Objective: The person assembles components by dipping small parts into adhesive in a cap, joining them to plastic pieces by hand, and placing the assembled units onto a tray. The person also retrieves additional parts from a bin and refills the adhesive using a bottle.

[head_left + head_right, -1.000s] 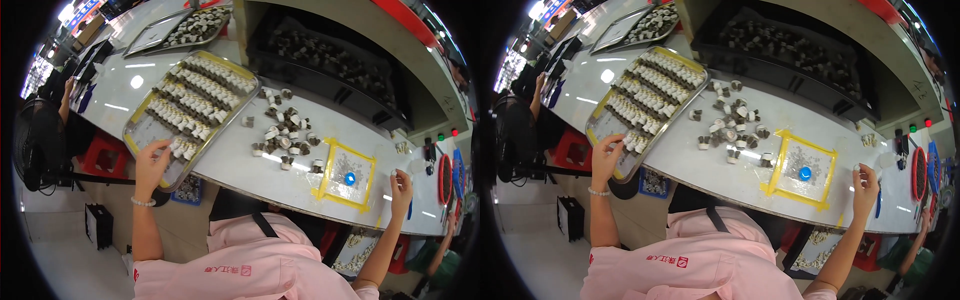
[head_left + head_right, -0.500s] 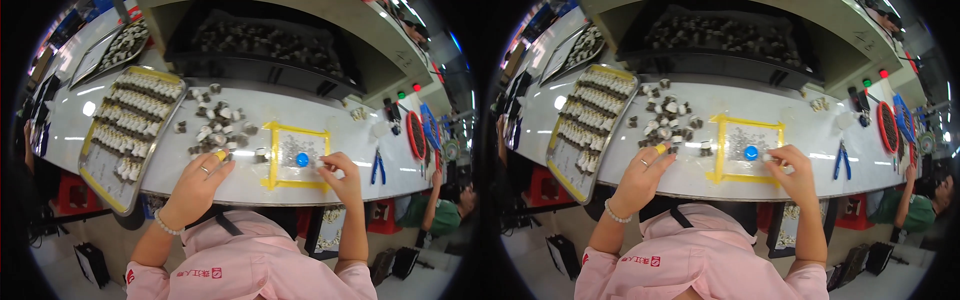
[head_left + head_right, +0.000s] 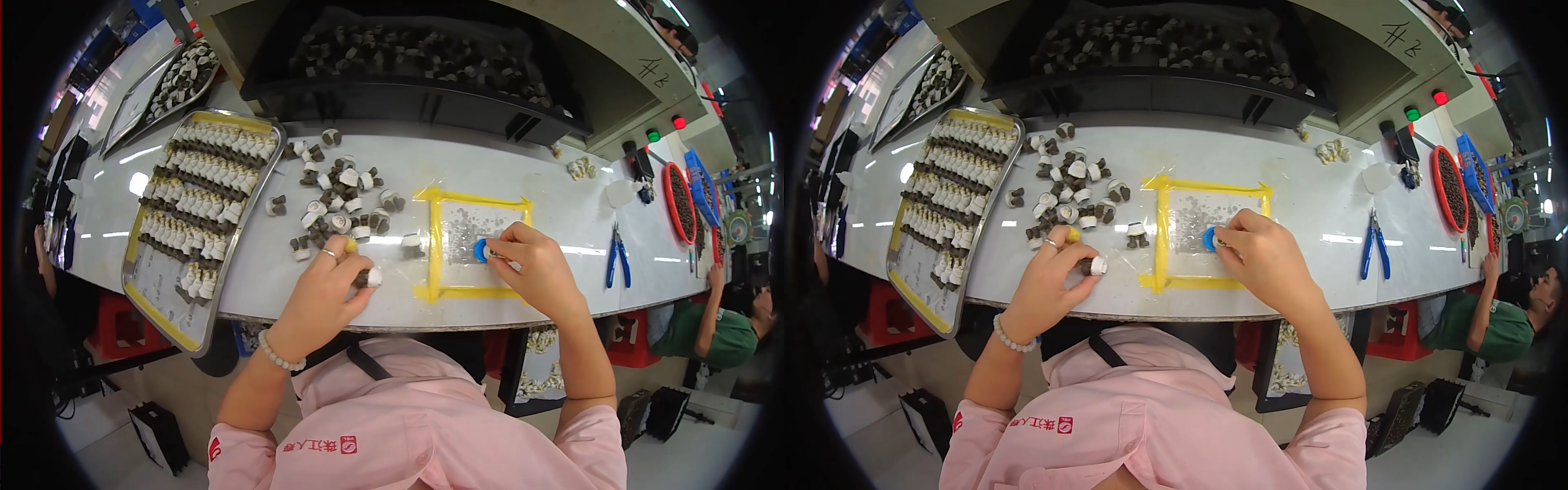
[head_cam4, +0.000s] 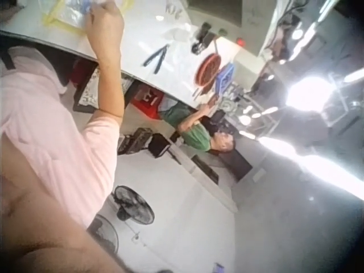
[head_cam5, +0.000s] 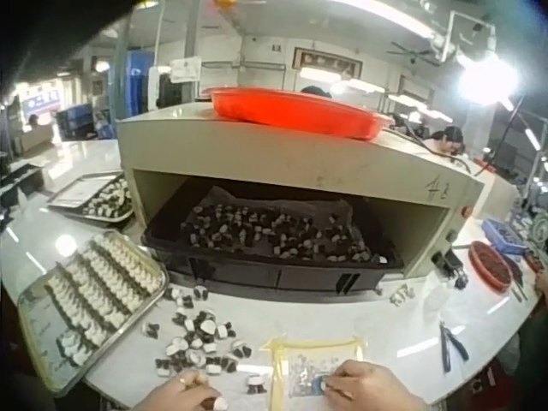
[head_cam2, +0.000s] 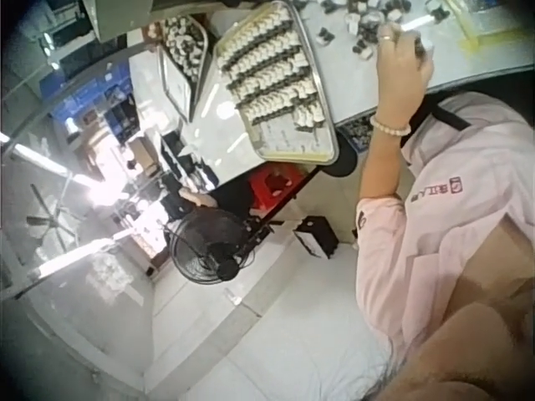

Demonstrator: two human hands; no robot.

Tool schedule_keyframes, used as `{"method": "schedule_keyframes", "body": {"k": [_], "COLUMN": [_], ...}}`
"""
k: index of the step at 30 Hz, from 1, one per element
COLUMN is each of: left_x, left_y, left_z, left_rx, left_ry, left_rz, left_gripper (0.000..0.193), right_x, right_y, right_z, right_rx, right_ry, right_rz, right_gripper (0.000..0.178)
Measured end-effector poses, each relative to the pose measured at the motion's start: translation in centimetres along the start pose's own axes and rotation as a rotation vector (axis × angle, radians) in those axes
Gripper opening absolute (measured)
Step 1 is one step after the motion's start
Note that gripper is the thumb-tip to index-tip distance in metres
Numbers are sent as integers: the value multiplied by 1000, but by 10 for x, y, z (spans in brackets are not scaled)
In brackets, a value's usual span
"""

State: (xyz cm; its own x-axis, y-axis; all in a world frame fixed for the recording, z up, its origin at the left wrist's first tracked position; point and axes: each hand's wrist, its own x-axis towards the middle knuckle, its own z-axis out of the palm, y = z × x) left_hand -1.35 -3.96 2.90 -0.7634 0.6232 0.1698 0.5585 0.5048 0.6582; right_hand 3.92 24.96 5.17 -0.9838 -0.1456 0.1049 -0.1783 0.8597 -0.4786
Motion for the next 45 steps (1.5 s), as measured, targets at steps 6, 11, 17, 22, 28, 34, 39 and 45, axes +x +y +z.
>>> {"method": "schedule_keyframes", "body": {"k": [6, 11, 17, 22, 28, 34, 39, 45], "left_x": [-2, -3, 0, -5, -18, 58, 126, 137], "left_y": [5, 15, 14, 16, 4, -114, -230, -212], "left_z": [20, 37, 44, 38, -28, -143, -243, -255], "left_rx": [-880, -1202, -1187, -1105, -1146, -1322, -1343, -1242], "left_ry": [-34, -5, -4, 56, 63, 485, 876, 881], "left_rz": [-120, -222, -200, -218, -402, -482, -307, -338], "left_gripper": [33, 34, 38, 39, 33, 15, 22, 32], "right_x": [6, 5, -2, -3, -21, -25, -28, -33], "right_y": [-7, -8, -3, -7, 2, 2, -6, -7], "right_z": [-2, -1, 4, 9, 14, 16, 13, 14], "right_rx": [-154, -198, 1, 327, 361, 377, 361, 350], "right_ry": [-54, -64, 26, 164, 258, 305, 307, 323], "right_rz": [-50, -54, 31, 118, 100, 153, 116, 184], "right_gripper": [15, 14, 13, 23, 26, 27, 27, 27]}}
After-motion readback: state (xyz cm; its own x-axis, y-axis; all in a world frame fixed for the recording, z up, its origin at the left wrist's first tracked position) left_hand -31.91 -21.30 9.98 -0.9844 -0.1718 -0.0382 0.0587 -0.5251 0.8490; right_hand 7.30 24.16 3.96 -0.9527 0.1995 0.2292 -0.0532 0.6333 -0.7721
